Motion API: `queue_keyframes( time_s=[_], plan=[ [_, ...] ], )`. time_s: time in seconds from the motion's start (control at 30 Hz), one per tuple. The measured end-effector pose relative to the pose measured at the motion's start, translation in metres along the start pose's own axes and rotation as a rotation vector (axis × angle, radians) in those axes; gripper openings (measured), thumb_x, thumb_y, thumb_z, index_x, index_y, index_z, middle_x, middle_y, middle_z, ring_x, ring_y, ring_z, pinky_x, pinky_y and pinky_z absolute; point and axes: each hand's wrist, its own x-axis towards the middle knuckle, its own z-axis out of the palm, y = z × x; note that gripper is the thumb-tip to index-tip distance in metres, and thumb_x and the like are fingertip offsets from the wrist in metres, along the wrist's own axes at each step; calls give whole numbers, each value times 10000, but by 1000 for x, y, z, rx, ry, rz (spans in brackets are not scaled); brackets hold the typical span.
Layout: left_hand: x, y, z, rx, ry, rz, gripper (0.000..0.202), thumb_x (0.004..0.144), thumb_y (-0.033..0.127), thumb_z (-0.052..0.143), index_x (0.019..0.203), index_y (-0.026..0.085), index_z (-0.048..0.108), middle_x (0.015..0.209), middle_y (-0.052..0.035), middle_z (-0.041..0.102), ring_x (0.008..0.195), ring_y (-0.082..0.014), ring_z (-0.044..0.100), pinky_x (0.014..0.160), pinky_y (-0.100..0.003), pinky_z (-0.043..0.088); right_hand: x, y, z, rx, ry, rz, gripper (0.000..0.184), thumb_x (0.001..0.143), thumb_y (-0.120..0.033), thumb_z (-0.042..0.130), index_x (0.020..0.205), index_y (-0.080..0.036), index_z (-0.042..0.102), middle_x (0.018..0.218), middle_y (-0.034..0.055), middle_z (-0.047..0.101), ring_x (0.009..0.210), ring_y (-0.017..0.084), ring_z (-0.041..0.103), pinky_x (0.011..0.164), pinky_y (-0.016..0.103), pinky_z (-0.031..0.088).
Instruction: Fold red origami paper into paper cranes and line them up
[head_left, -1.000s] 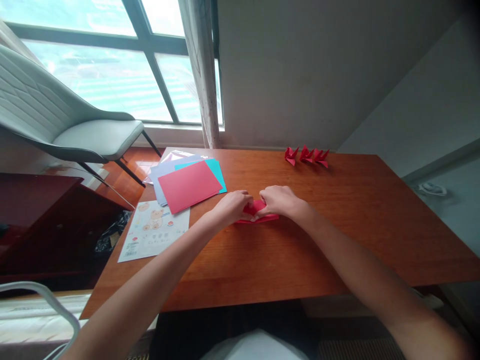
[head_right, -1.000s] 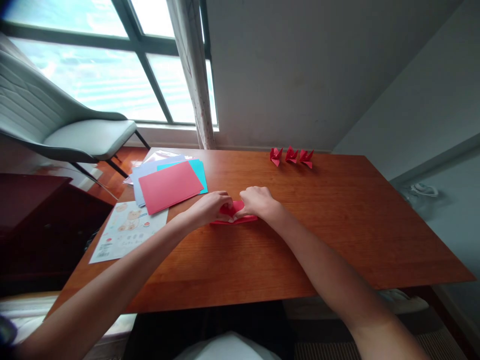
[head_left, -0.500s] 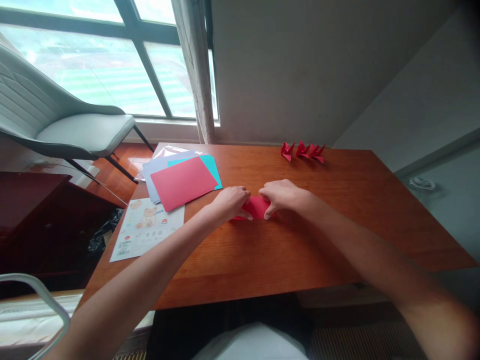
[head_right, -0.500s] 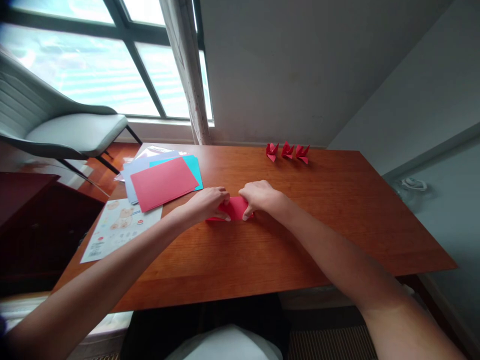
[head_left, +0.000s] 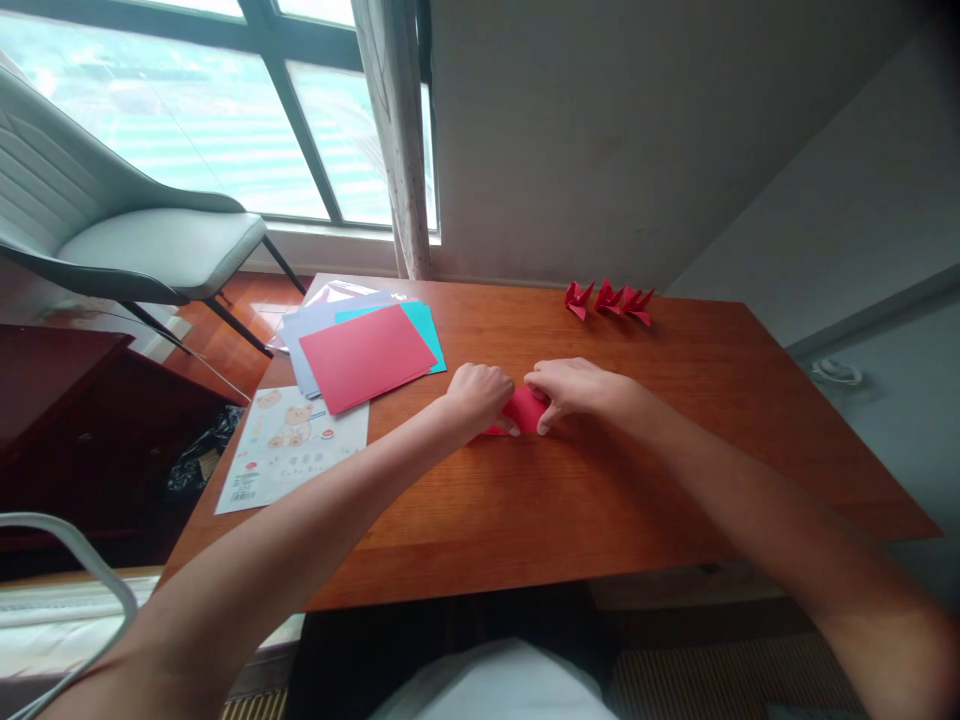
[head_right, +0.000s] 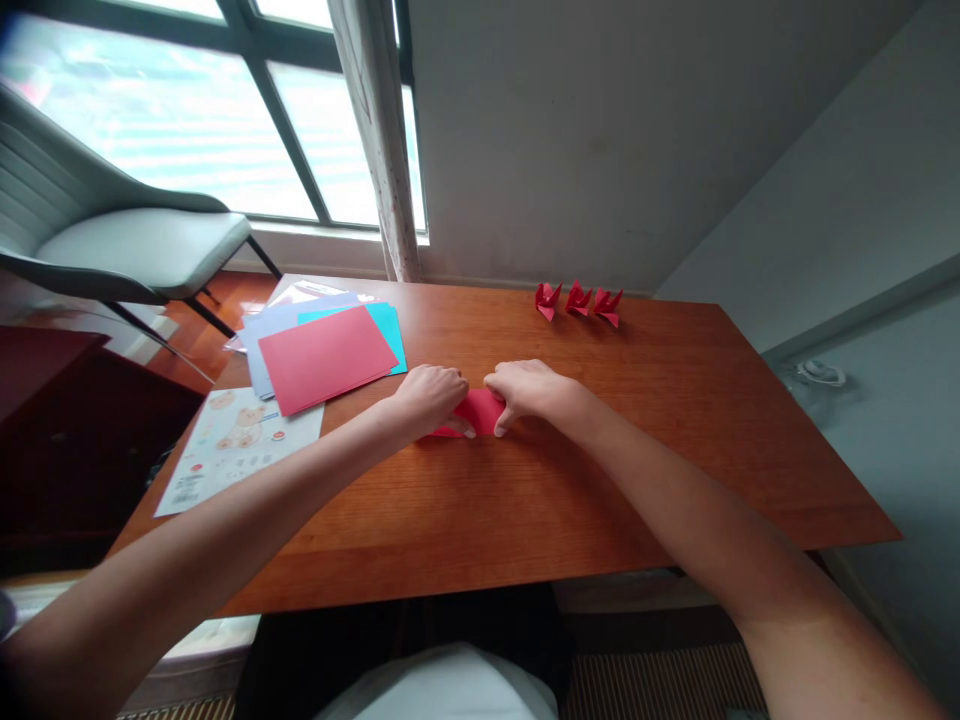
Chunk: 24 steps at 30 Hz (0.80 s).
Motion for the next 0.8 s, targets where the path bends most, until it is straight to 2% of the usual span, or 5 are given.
queue_keyframes(
  time_s=[0.17, 0.27, 0.4, 0.6, 0.8],
  plan=[
    [-11, -25, -5, 45, -37, 214, 498, 680, 558, 815, 961, 165, 692, 1009, -120, 689, 884, -275, 673, 606, -281, 390, 1, 7, 2, 21, -39, -37, 451, 563, -548, 866, 805, -247, 633, 884, 46, 634, 775, 222, 588, 571, 305, 311],
    [-18, -42, -8, 28, -46, 344, 481, 720, 580, 774, 989, 200, 658, 1038, -70, 654, 896, -225, 630, 618, -271, 371, 2, 9, 0, 26, -94, -49, 474, 584, -586, 833, 826, -244, 611, 923, 41, 626, 809, 220, 583, 567, 300, 313],
    [-22, -59, -6, 25, 12, 461, 500, 730, 597, 757, 1035, 219, 638, 1039, -56, 627, 937, -224, 575, 670, -273, 366, 0, 8, -3, 46, -115, -51, 458, 609, -576, 813, 819, -241, 584, 942, 38, 616, 830, 218, 573, 575, 297, 317],
    [-31, -73, -2, -15, 50, 521, 504, 784, 579, 713, 1144, 244, 602, 1101, -51, 606, 987, -227, 557, 719, -278, 381, -2, 9, -1, 77, -84, -52, 460, 604, -571, 822, 781, -241, 554, 911, 38, 609, 795, 211, 555, 570, 300, 310],
    [-39, -76, -4, -85, 25, 468, 685, 663, 671, 767, 1166, 244, 581, 1187, -62, 576, 993, -237, 578, 728, -272, 402, 0, 12, 3, 112, -44, -69, 431, 581, -530, 846, 751, -245, 572, 857, 28, 598, 759, 202, 543, 570, 314, 304]
  ],
)
